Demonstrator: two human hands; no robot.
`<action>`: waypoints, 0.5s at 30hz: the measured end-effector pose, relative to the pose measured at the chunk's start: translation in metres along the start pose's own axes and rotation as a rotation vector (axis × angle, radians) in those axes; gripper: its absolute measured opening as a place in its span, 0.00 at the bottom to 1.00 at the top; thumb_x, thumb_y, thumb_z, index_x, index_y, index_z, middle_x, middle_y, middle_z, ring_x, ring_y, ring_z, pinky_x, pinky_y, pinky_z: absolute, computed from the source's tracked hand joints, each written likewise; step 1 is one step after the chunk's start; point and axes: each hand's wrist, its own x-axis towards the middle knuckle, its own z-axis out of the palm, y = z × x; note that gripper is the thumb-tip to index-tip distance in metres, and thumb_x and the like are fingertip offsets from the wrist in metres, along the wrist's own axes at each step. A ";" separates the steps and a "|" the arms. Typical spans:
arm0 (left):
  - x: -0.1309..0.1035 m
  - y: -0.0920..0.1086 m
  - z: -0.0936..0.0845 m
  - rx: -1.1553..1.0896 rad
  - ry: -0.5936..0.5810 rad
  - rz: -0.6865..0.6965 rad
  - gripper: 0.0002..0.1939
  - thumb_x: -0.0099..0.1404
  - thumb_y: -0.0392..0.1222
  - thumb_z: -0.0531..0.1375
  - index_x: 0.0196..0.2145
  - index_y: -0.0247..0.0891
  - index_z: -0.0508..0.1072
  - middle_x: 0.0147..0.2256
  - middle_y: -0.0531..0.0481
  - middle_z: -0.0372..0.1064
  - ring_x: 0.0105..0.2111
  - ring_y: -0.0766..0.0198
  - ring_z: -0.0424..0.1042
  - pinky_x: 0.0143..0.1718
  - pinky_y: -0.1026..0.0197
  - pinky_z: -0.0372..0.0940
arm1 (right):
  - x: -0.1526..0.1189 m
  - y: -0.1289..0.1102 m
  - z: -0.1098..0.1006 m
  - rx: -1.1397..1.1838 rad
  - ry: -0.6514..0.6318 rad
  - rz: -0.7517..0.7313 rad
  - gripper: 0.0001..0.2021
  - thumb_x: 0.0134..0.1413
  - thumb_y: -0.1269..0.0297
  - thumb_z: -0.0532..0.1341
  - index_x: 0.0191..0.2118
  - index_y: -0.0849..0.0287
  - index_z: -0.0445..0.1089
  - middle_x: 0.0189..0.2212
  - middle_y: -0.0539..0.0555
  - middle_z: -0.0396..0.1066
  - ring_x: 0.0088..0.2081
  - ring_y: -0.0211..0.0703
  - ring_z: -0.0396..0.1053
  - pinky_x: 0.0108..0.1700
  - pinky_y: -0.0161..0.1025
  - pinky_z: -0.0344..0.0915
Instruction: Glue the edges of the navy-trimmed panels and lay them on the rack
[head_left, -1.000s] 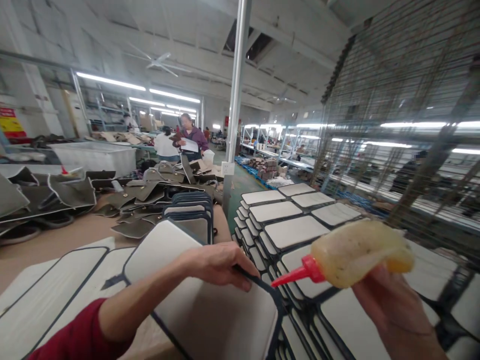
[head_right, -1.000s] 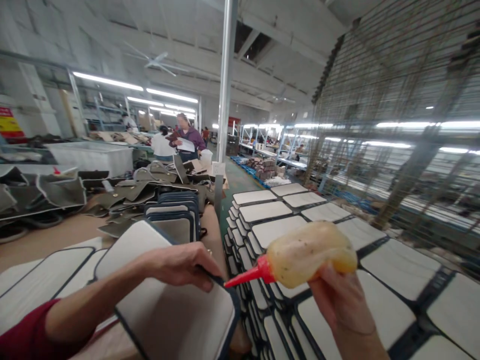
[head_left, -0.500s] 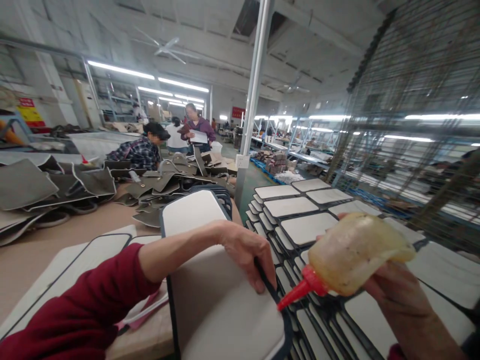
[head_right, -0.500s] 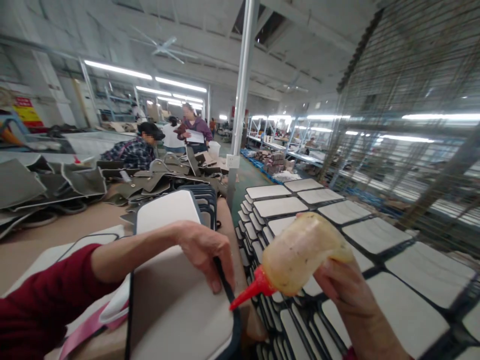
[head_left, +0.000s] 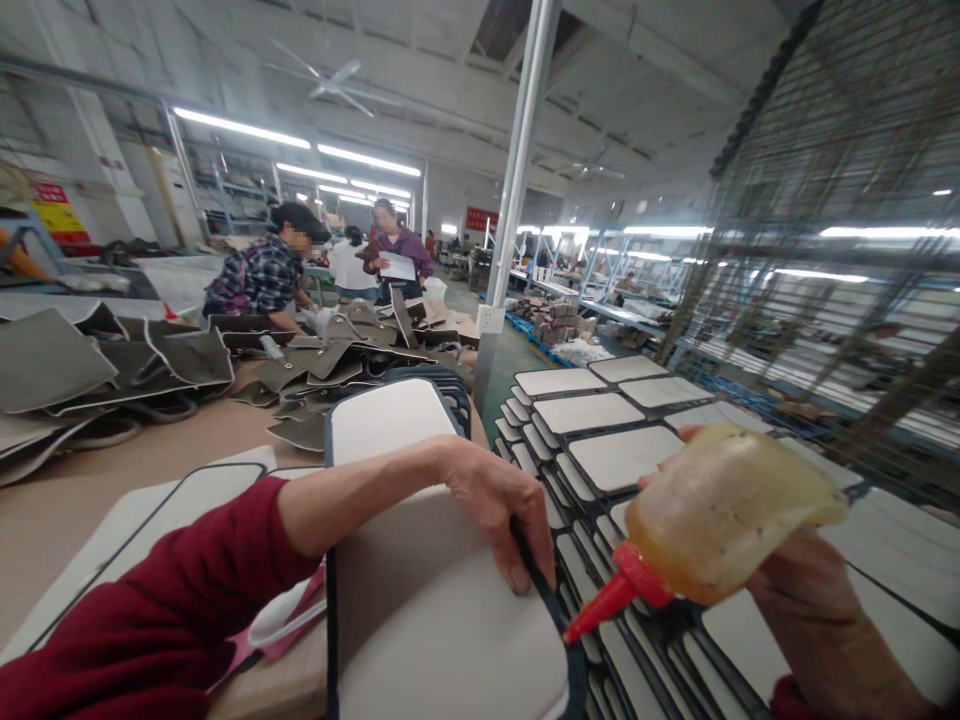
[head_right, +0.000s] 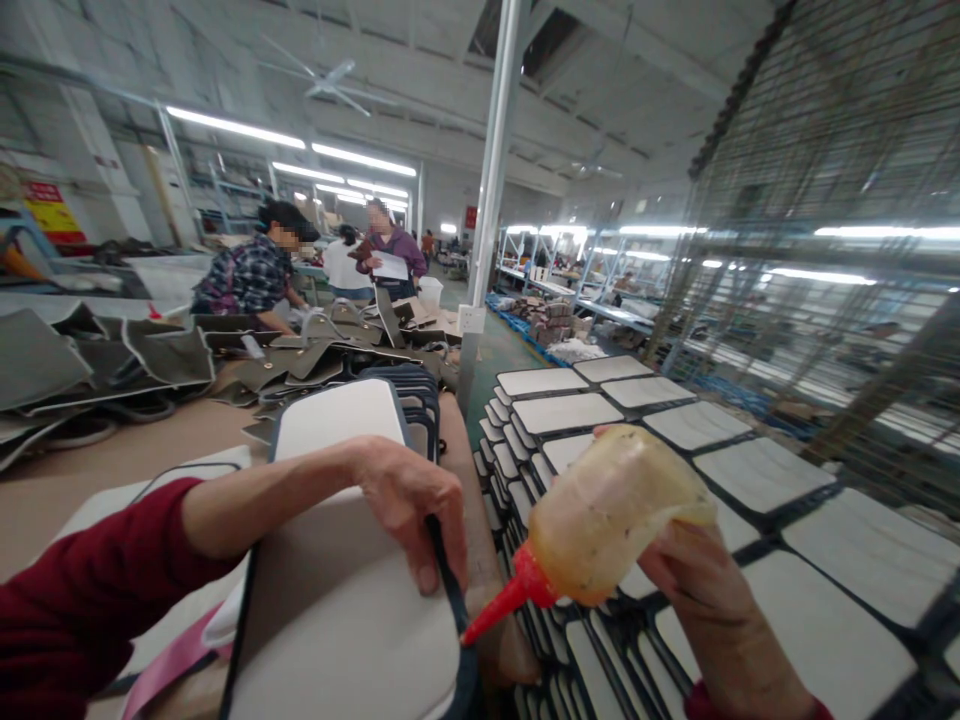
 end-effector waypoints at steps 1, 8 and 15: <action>0.000 -0.001 0.000 -0.006 0.001 0.000 0.10 0.52 0.27 0.64 0.34 0.30 0.82 0.32 0.51 0.78 0.44 0.54 0.74 0.46 0.66 0.66 | -0.001 0.001 -0.002 -0.007 0.002 -0.010 0.41 0.16 0.57 0.76 0.49 0.50 0.70 0.39 0.57 0.75 0.37 0.58 0.74 0.34 0.52 0.72; -0.004 -0.001 -0.002 -0.013 0.040 0.013 0.11 0.50 0.36 0.69 0.33 0.29 0.82 0.31 0.50 0.78 0.42 0.52 0.74 0.44 0.65 0.67 | -0.002 0.003 -0.005 -0.051 0.051 -0.074 0.47 0.14 0.47 0.76 0.51 0.54 0.69 0.33 0.60 0.76 0.32 0.59 0.74 0.31 0.52 0.72; -0.008 -0.004 -0.004 0.007 0.090 0.021 0.14 0.53 0.34 0.67 0.39 0.28 0.80 0.35 0.48 0.78 0.44 0.53 0.74 0.47 0.66 0.66 | -0.016 0.001 -0.013 -0.004 0.064 -0.148 0.42 0.24 0.54 0.76 0.53 0.51 0.68 0.37 0.58 0.75 0.34 0.58 0.75 0.32 0.47 0.74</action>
